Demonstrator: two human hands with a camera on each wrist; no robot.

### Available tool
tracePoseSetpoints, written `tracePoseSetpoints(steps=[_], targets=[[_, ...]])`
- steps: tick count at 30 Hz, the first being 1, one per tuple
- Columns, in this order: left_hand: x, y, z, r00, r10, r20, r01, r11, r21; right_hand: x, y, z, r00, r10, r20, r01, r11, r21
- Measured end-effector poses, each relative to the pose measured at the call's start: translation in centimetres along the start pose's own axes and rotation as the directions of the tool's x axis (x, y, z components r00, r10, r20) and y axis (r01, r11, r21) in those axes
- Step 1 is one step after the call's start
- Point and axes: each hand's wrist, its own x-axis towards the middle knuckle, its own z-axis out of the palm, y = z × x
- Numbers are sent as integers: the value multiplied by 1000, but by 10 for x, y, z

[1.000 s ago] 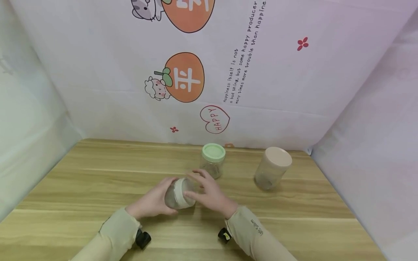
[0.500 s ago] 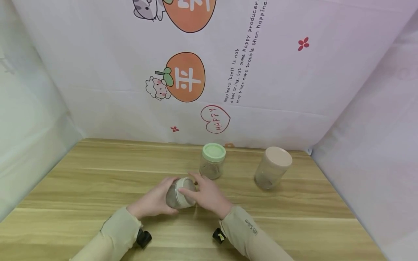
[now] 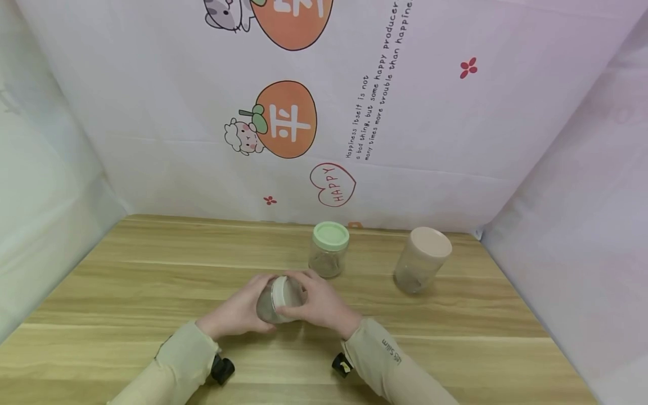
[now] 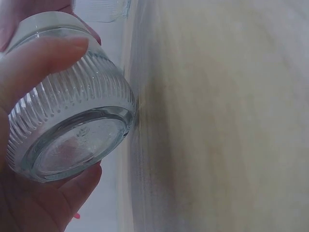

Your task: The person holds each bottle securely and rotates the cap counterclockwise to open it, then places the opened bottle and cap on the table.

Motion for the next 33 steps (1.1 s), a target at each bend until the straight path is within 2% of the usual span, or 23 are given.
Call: tracePoseSetpoints(steps=[7,13,17,21,24,27,30,33], targets=[[1,0,1,1000,13,-5,-13,999,-30,-2,3,-5,989,-144,30,143,989,44],[0,0,0,1000,6,-2,-6,999,-36,-1,11,-5,940,-341,20,341,939,-45],[0,-1,0,1000,18,-7,-18,1000,-24,0,14,-6,925,-379,27,380,923,-62],[0,-1,-1,1000,17,-10,-17,1000,-19,0,13,-7,947,-321,33,321,947,0],[0,0,-1,1000,10,-9,-10,1000,-12,0,11,-8,977,-215,8,213,974,81],[-1,1,0,1000,6,-6,-6,1000,-9,0,7,-7,997,-81,-18,83,991,109],[-1,3,0,1000,3,-2,-3,1000,-11,1,4,-5,1000,21,-23,-19,995,96],[-1,3,0,1000,10,-3,-10,1000,-7,3,1,-3,997,74,-13,-73,994,79]])
